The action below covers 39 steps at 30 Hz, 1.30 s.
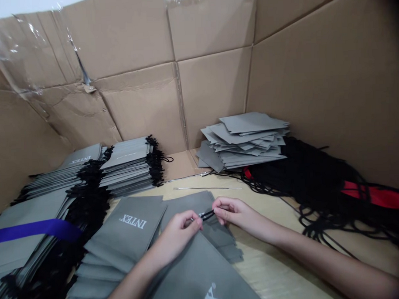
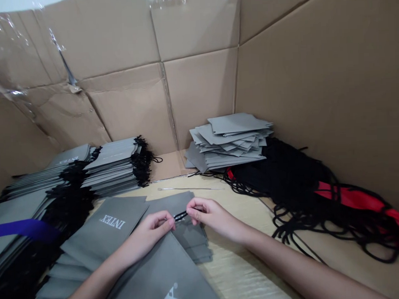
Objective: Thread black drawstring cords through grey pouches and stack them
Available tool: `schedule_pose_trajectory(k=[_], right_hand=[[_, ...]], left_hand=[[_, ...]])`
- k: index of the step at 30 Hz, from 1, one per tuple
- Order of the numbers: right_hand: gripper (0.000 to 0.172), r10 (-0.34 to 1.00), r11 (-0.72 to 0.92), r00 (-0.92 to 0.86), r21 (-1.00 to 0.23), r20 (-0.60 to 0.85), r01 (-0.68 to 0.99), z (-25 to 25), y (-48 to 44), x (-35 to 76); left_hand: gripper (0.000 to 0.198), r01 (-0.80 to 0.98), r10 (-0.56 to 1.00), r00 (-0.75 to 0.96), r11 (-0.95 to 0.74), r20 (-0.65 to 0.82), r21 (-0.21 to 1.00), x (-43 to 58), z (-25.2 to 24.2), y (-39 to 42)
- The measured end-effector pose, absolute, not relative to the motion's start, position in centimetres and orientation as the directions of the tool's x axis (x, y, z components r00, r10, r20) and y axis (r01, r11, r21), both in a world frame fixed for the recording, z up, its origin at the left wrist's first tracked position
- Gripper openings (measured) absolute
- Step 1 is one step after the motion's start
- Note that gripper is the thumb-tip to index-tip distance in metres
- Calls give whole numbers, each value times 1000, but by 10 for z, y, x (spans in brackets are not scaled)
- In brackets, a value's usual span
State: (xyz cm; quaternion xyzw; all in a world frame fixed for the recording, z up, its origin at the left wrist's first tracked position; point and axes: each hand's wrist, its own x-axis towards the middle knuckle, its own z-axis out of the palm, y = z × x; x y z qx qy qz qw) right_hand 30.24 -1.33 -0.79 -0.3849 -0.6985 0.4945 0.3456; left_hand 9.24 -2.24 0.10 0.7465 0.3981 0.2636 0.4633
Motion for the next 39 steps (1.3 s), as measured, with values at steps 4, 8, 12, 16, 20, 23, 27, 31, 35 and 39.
schedule_pose_trajectory(k=[4,8,12,16,20,23,27,31,35,39], right_hand=[[18,871,157,-488,-975,61,159,-18,-7,306],[8,867,175,-495,-969,67,176,-23,-3,310],[4,886,229,-457,-930,77,287,-17,-2,313],[8,905,247,-414,-911,96,330,-8,0,316],[15,913,236,-392,-927,109,291,-7,4,321],[18,920,212,-374,-952,118,222,-10,7,323],[22,925,195,-359,-966,125,167,-14,11,325],[24,927,179,-363,-964,97,197,-17,11,323],[25,925,258,-350,-921,148,291,-17,4,317],[37,898,408,-360,-782,252,472,-7,-12,311]], left_hand=[[31,374,847,531,-280,44,884,93,-2,-22],[28,438,861,504,-314,59,842,94,-1,-25],[28,485,867,496,-316,40,815,95,2,-31],[26,554,887,458,-338,61,761,96,7,-37],[24,589,893,445,-351,70,728,96,9,-38],[24,586,882,466,-370,74,721,96,9,-39],[22,568,868,491,-387,79,726,97,9,-41],[21,501,855,512,-377,85,779,96,4,-37],[27,369,840,542,-276,36,888,94,-2,-26],[31,300,837,547,-211,14,930,92,-5,-21]])
